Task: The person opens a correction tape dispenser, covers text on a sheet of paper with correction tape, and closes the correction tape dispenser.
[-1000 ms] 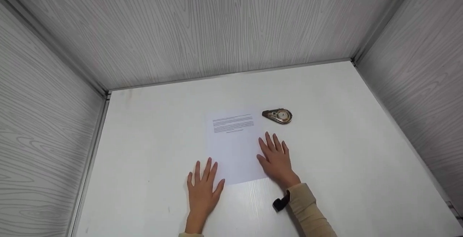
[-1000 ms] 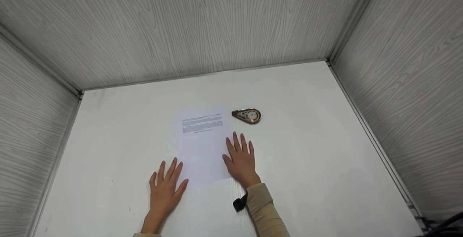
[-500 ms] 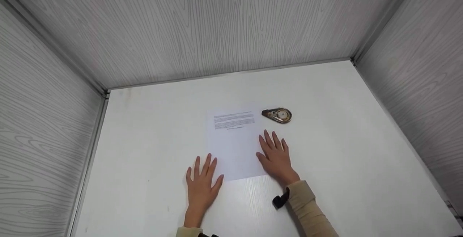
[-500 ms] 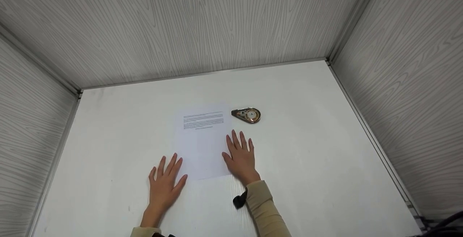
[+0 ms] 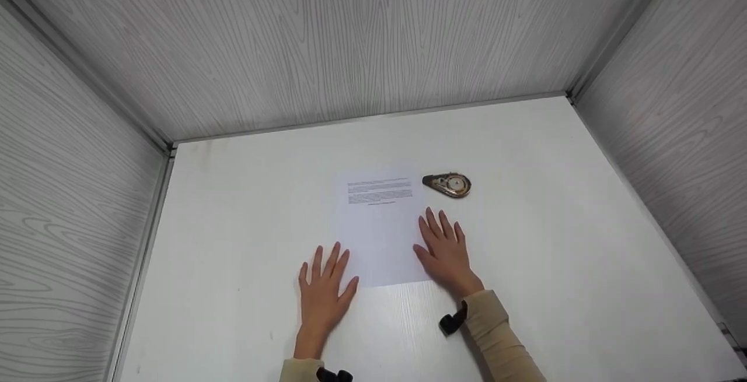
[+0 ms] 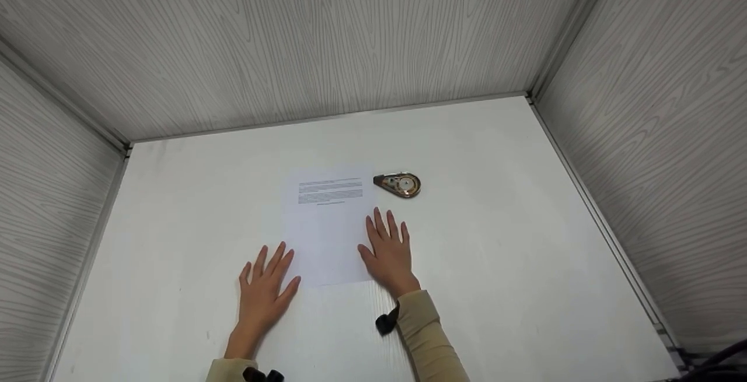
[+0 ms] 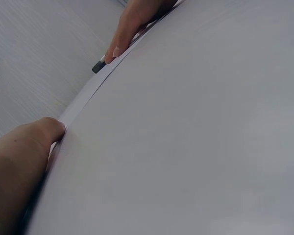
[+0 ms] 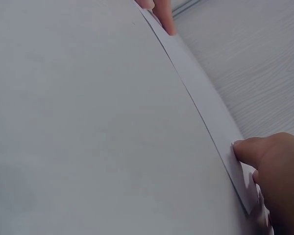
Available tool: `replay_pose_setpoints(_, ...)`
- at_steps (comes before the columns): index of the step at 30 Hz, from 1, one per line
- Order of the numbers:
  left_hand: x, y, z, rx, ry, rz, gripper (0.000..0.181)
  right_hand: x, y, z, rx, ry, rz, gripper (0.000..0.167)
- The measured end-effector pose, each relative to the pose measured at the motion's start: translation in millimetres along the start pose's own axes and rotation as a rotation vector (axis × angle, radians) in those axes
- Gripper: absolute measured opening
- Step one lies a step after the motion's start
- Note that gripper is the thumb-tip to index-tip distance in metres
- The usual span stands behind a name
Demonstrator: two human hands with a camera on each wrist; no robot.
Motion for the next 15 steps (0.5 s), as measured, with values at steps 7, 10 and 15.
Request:
replay_pose_setpoints(7, 2.0, 0.6, -1.9, 0.001, 0.008, -0.001, 0.06, 2.2, -2.4, 0.7, -0.003, 0.005, 0.019, 0.065)
replay_pose_setpoints(10, 1.8, 0.9, -2.7, -0.001, 0.016, -0.004, 0.059, 2.0, -1.9, 0.9, 0.0, 0.006, 0.02, 0.064)
replay_pose_setpoints(15, 0.9, 0.5, -3.6, -0.004, 0.03, -0.014, 0.057, 1.0, -0.7, 0.0, 0.01, 0.017, 0.028, 0.064)
Point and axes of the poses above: each hand's wrist, its own z-axis towards the middle knuckle, its own x-axis out of the back of the hand, y = z × x, the point moved 6 cm from there along z, towards the middle knuckle, and after that the axes turned 1 degree about -x, right-handed, at the moved point
